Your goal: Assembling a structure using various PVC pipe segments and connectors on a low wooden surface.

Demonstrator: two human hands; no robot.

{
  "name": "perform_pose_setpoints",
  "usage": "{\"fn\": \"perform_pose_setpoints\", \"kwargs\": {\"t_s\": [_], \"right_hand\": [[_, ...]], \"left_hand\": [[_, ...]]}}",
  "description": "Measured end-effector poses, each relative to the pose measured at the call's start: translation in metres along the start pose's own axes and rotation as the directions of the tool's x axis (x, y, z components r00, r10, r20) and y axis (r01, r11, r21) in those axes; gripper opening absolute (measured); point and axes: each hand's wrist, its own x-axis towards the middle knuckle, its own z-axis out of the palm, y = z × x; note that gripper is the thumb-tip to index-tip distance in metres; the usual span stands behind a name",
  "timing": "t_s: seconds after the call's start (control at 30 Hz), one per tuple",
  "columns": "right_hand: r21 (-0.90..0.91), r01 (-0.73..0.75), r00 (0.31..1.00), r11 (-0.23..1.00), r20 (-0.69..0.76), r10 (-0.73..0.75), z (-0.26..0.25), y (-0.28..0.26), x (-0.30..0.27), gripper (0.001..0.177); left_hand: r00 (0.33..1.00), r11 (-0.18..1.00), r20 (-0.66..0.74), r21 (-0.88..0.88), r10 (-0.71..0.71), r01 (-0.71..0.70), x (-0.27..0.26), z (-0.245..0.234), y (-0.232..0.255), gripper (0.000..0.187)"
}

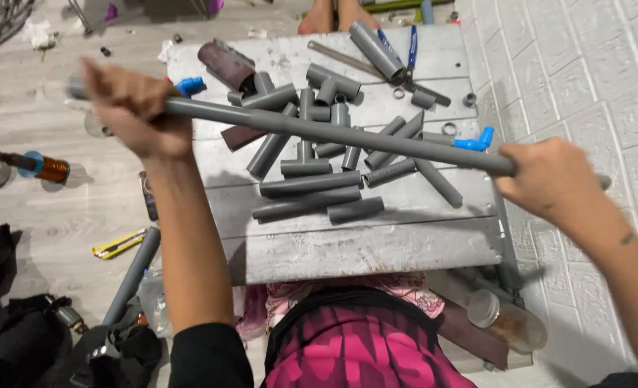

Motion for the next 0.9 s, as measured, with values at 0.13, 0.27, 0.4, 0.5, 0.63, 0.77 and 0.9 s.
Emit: {"fn": "perform_pose_setpoints", "kwargs": {"t_s": [0.13,0.27,0.4,0.5,0.63,0.77,0.9], "right_hand": [[-0.061,0.022,0.949,0.998,-0.314,-0.040,0.051,0.034,0.022,0.029],[-0.047,-0.117,0.949,0.992,-0.299,0.098,0.089,0.057,0.030,0.028],[0.037,-0.159,0.956,0.987,-0.244,0.163,0.115,0.066,0.021,0.018],[0.238,-0.097,0.931,0.966,-0.321,0.173,0.109,0.064,0.005,0.012],[0.566,-0.023,0.930,0.824,-0.290,0.225,0.078,0.037,-0.014,0.012],[0.662,-0.166,0.955,0.731,-0.075,0.286,0.072,0.020,-0.023,0.045],[0.354,-0.250,0.962,0.901,-0.010,0.271,0.035,0.006,-0.034,0.025]], "left_hand": [[0.922,0.731,-0.322,0.574,-0.214,0.370,-0.022,0.011,0.001,0.052],[0.923,0.058,-0.363,0.926,-0.130,0.372,-0.086,0.029,0.017,0.047],[0.454,-0.165,-0.478,0.803,-0.752,0.572,-0.183,0.094,0.002,0.047],[0.113,-0.088,-0.126,0.952,-0.986,0.293,-0.235,0.096,-0.039,0.052],[0.238,-0.432,-0.413,0.901,-0.879,-0.035,-0.303,0.025,-0.049,0.054],[0.166,-0.778,-0.761,0.621,-0.628,-0.095,-0.336,-0.035,-0.043,0.075],[0.163,-0.761,-0.744,0.642,-0.648,-0.098,-0.337,-0.032,-0.045,0.067]]}}
